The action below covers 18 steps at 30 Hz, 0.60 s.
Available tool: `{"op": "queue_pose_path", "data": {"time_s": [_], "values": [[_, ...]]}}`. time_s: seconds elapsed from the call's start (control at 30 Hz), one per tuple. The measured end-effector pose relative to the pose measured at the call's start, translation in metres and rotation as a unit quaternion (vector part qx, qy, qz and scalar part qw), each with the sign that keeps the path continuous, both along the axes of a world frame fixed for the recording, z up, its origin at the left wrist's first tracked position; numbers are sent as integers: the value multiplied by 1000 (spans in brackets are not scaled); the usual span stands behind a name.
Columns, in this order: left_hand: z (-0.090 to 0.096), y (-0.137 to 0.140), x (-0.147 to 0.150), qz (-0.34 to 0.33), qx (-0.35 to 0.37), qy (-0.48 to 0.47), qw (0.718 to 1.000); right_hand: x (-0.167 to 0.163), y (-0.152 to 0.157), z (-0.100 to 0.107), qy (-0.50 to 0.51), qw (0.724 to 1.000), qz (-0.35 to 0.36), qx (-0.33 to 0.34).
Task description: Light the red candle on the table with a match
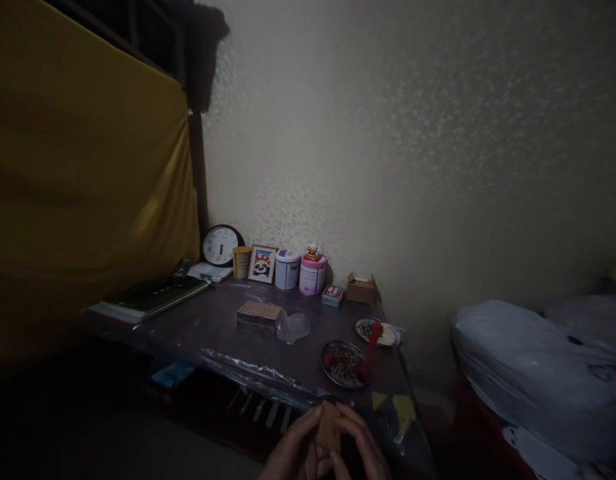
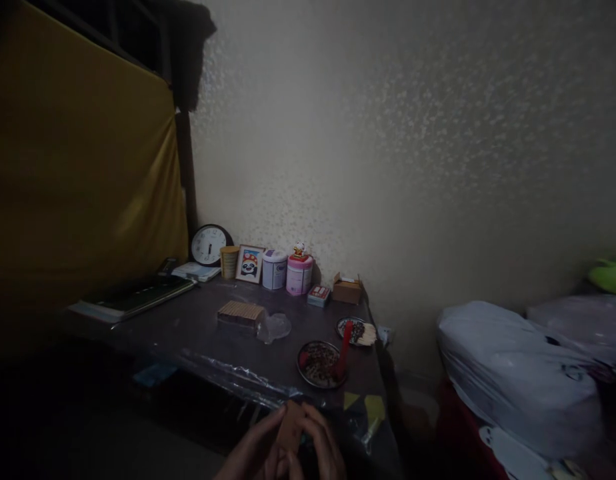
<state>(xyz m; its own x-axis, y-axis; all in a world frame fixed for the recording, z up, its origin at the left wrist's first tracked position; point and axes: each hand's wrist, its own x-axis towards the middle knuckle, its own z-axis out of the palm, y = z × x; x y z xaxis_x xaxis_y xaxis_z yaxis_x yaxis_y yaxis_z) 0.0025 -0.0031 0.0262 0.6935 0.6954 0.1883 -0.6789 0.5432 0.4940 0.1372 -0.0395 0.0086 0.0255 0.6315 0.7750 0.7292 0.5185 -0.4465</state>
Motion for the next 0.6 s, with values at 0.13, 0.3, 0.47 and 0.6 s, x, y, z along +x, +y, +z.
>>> {"op": "queue_pose_path", "data": {"time_s": [0.13,0.3,0.47,0.6], "values": [[-2,-2,0,6,13,-20,1000,8,-1,3,-63,998,23,0],[-13,4,5,4,12,-28,1000,13,-4,9,-90,995,36,-19],[-11,2,8,19,-14,4,1000,11,-6,10,-26,999,29,-34],[-6,0,9,-2,6,-29,1000,14,-7,8,-69,996,21,-45]]}}
